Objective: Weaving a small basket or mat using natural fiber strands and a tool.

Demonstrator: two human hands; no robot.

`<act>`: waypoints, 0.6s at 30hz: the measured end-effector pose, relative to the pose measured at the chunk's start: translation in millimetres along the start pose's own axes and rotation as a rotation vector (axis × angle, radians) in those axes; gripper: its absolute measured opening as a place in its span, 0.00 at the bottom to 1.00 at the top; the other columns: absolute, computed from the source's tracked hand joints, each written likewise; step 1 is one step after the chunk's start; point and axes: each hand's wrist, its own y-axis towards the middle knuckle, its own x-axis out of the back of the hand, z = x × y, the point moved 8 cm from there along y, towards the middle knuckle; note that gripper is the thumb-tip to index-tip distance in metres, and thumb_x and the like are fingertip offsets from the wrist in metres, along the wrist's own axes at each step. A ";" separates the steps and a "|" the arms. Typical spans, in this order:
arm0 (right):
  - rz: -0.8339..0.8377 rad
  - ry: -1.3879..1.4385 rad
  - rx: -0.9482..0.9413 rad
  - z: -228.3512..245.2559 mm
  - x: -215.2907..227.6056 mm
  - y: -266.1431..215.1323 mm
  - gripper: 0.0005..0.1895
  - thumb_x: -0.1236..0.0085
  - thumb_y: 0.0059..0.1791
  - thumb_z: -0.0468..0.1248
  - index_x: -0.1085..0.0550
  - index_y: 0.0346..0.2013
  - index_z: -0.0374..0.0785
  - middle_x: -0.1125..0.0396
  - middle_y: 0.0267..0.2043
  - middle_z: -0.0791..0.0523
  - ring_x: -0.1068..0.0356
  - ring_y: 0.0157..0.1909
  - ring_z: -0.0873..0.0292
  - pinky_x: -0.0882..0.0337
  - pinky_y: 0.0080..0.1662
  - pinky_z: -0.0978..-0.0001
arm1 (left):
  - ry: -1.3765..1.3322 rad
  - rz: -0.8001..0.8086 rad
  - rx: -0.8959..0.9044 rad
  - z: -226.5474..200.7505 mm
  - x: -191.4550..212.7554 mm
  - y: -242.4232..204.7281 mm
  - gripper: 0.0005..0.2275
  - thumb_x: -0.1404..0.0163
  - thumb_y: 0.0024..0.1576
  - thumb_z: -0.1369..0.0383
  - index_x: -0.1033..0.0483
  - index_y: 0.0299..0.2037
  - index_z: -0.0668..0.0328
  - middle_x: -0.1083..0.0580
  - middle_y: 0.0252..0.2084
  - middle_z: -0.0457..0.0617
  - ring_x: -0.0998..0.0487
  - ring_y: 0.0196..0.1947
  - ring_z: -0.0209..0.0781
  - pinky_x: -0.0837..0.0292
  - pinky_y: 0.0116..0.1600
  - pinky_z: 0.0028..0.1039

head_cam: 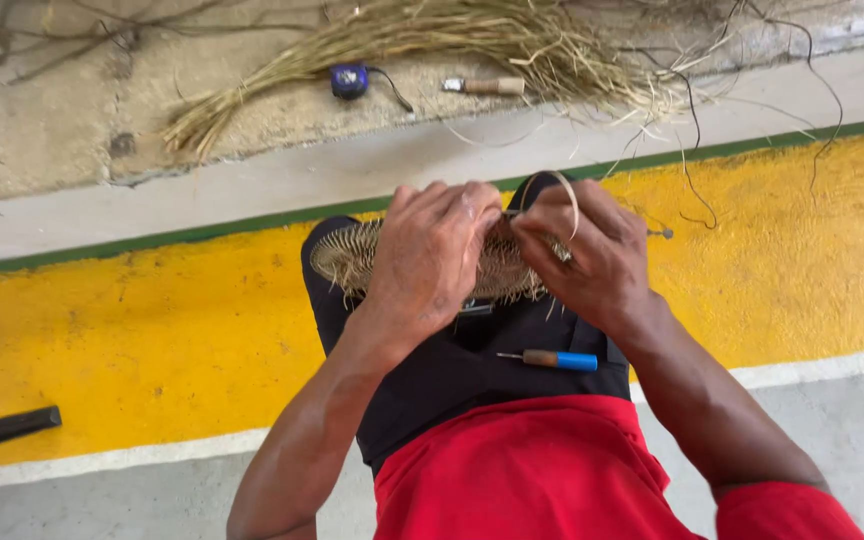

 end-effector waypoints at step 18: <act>1.002 0.438 0.125 35.3 -21.3 44.7 0.08 0.40 0.47 0.40 0.22 0.35 0.40 0.26 0.34 0.55 0.26 0.37 0.51 0.28 0.38 0.55 | 0.008 -0.051 0.085 -41.8 27.6 -56.4 0.04 0.42 0.61 0.66 0.22 0.42 0.53 0.22 0.36 0.37 0.24 0.39 0.35 0.40 0.51 0.33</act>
